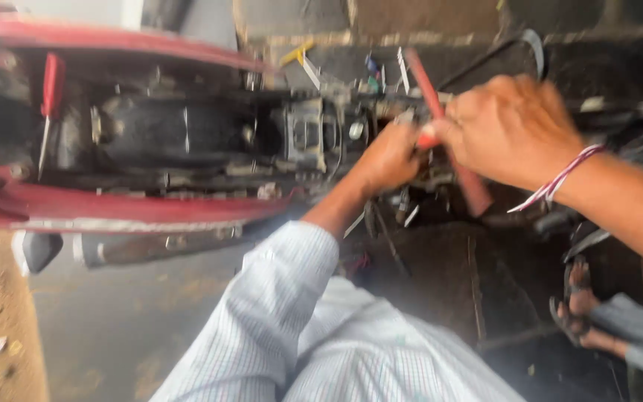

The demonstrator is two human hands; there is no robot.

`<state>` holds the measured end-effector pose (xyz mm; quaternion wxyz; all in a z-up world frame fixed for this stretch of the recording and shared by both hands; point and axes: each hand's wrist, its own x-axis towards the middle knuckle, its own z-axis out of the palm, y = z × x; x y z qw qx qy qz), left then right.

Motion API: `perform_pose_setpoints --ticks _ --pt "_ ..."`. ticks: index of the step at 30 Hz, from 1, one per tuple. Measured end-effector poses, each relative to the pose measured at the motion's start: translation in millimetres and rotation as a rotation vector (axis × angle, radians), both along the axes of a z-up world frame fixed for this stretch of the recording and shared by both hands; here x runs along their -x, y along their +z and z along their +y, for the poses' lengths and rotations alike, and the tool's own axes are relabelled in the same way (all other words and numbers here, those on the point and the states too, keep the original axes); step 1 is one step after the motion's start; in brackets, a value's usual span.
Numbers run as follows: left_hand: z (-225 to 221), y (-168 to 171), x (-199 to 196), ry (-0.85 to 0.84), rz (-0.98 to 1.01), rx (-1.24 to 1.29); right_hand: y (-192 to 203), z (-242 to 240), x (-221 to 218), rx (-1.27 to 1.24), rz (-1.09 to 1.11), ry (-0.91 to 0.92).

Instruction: The person is repairing a motorcycle, specifically working on the frame and internal components under the seat area.

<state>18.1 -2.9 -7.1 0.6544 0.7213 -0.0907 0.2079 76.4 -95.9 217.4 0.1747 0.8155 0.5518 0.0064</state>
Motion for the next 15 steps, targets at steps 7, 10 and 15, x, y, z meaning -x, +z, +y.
perform_pose_setpoints --ticks 7,10,15 --pt "14.6 17.8 4.2 0.029 0.021 -0.127 29.1 -1.5 -18.9 -0.122 0.146 0.381" --pt "8.1 11.0 13.4 -0.032 -0.033 -0.075 11.3 -9.3 -23.1 0.071 0.052 0.594" --pt "11.3 -6.1 6.3 -0.07 0.145 0.032 -10.9 0.3 0.9 0.045 0.335 -0.124"
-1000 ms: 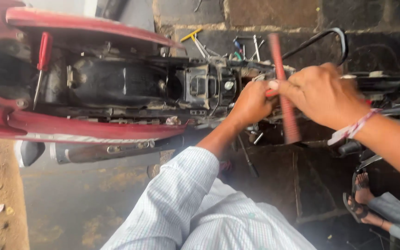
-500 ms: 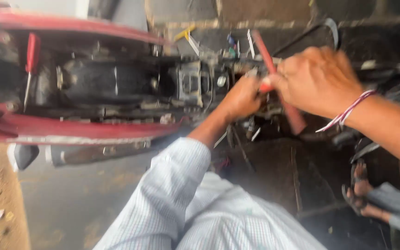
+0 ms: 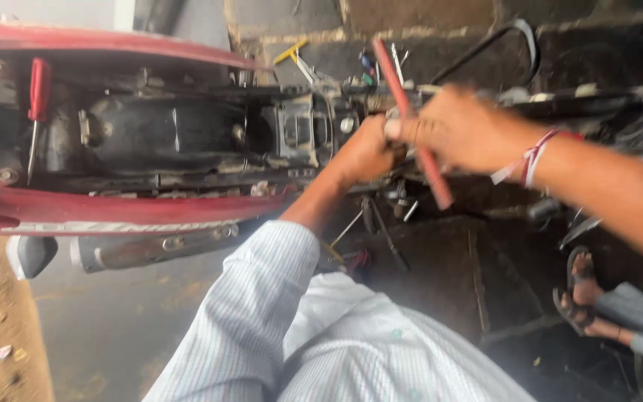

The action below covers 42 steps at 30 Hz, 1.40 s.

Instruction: The person is repairing a motorcycle, specifically working on the frame and internal components under the seat area.

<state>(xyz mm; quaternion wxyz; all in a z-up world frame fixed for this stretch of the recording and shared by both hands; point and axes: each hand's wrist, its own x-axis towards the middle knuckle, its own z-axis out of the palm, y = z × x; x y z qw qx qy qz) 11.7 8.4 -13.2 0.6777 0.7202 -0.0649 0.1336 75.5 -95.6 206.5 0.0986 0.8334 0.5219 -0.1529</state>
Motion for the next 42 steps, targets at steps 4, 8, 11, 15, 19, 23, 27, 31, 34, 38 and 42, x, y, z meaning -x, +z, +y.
perform_pose_setpoints --ticks 4,8,11,15,19,23,27,31,34,38,42 --pt "11.0 -0.4 -3.5 -0.009 -0.052 -0.106 34.1 7.2 10.5 -0.151 0.16 -0.133" --pt "1.9 -15.0 -7.5 -0.047 0.013 -0.214 58.1 15.8 -1.6 -0.345 -0.343 0.812" --pt "3.5 -4.3 -10.1 -0.076 0.009 -0.169 37.1 11.7 -9.9 -0.216 -0.334 0.806" --pt "4.3 13.3 -3.5 0.003 -0.324 -0.087 20.1 10.4 2.2 -0.052 -0.182 0.245" --pt "6.3 6.7 -9.3 0.027 -0.19 -0.169 36.5 8.2 -5.3 -0.181 0.114 -0.131" --pt "3.4 -1.2 -6.5 -0.089 0.174 -0.138 42.6 3.5 -14.1 -0.403 -0.151 0.637" --pt "3.7 7.1 -2.0 -0.043 0.238 -0.144 -2.0 -7.4 -4.8 -0.329 -0.153 0.469" --pt "6.7 -9.3 -8.8 -0.054 -0.087 -0.069 -6.0 -5.7 -3.9 -0.379 0.092 -0.12" --pt "3.6 -30.5 -10.7 -0.065 -0.063 -0.045 31.8 5.7 -0.2 -0.406 0.061 0.083" --pt "3.7 -6.1 -5.5 -0.085 0.217 -0.184 28.0 3.4 -8.5 -0.317 -0.184 0.639" --pt "3.0 -7.0 -4.3 -0.084 0.051 0.0 17.7 6.3 8.1 -0.072 -0.148 0.131"
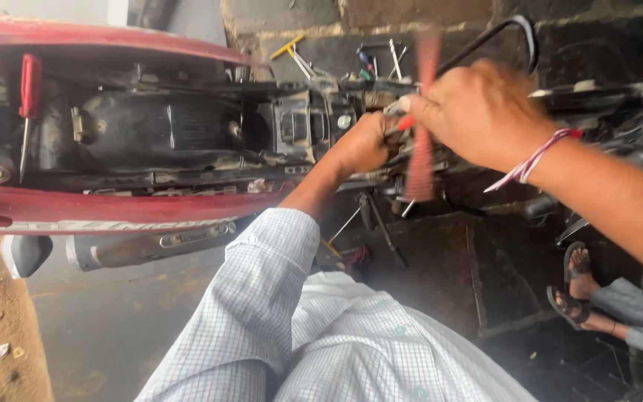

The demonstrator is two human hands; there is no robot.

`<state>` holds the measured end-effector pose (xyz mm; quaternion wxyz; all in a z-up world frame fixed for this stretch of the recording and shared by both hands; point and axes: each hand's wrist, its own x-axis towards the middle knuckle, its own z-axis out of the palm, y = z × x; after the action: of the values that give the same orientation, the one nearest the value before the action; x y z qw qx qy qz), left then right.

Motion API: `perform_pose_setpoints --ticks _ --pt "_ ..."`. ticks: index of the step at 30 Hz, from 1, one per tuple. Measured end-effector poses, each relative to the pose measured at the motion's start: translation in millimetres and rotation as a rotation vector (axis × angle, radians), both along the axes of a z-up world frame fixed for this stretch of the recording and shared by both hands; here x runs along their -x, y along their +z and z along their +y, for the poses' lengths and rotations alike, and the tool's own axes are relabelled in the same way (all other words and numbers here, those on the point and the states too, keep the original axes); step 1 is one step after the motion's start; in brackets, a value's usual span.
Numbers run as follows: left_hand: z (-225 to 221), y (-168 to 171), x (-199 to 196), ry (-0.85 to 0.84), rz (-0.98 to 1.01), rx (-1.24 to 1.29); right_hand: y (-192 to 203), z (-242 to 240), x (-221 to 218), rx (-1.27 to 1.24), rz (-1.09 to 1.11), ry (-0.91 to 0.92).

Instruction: The person is repairing a motorcycle, specifically working on the frame and internal components under the seat area.

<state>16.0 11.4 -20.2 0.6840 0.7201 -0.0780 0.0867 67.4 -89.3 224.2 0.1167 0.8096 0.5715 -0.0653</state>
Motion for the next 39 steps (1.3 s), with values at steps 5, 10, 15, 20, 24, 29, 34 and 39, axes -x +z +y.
perform_pose_setpoints --ticks 5,10,15,20,24,29,34,39 --pt "0.1 -25.3 -7.8 0.018 0.108 -0.193 31.0 -3.1 -8.7 -0.175 0.118 0.042" --pt "1.6 -11.3 -2.2 0.061 -0.053 -0.198 4.9 -7.1 -17.6 -0.213 0.001 0.417" --pt "5.7 -19.5 -5.4 0.071 0.046 -0.164 -28.0 -17.1 -9.0 -0.191 0.221 -0.15" --pt "-2.6 -48.8 -11.2 0.076 -0.007 -0.137 35.1 7.5 0.0 -0.229 -0.075 0.337" --pt "-5.0 -42.6 -9.8 0.075 -0.022 -0.073 7.6 1.1 -12.6 -0.184 -0.124 0.567" --pt "0.9 -31.6 -4.7 0.103 -0.029 -0.179 7.1 5.2 11.2 0.08 0.04 -0.347" --pt "1.9 -36.5 -4.0 0.095 0.036 -0.158 23.0 1.7 -13.3 -0.17 0.019 0.276" --pt "-5.7 -21.3 3.9 0.077 0.194 -0.067 -9.6 -10.5 -5.9 -0.122 -0.101 0.345"
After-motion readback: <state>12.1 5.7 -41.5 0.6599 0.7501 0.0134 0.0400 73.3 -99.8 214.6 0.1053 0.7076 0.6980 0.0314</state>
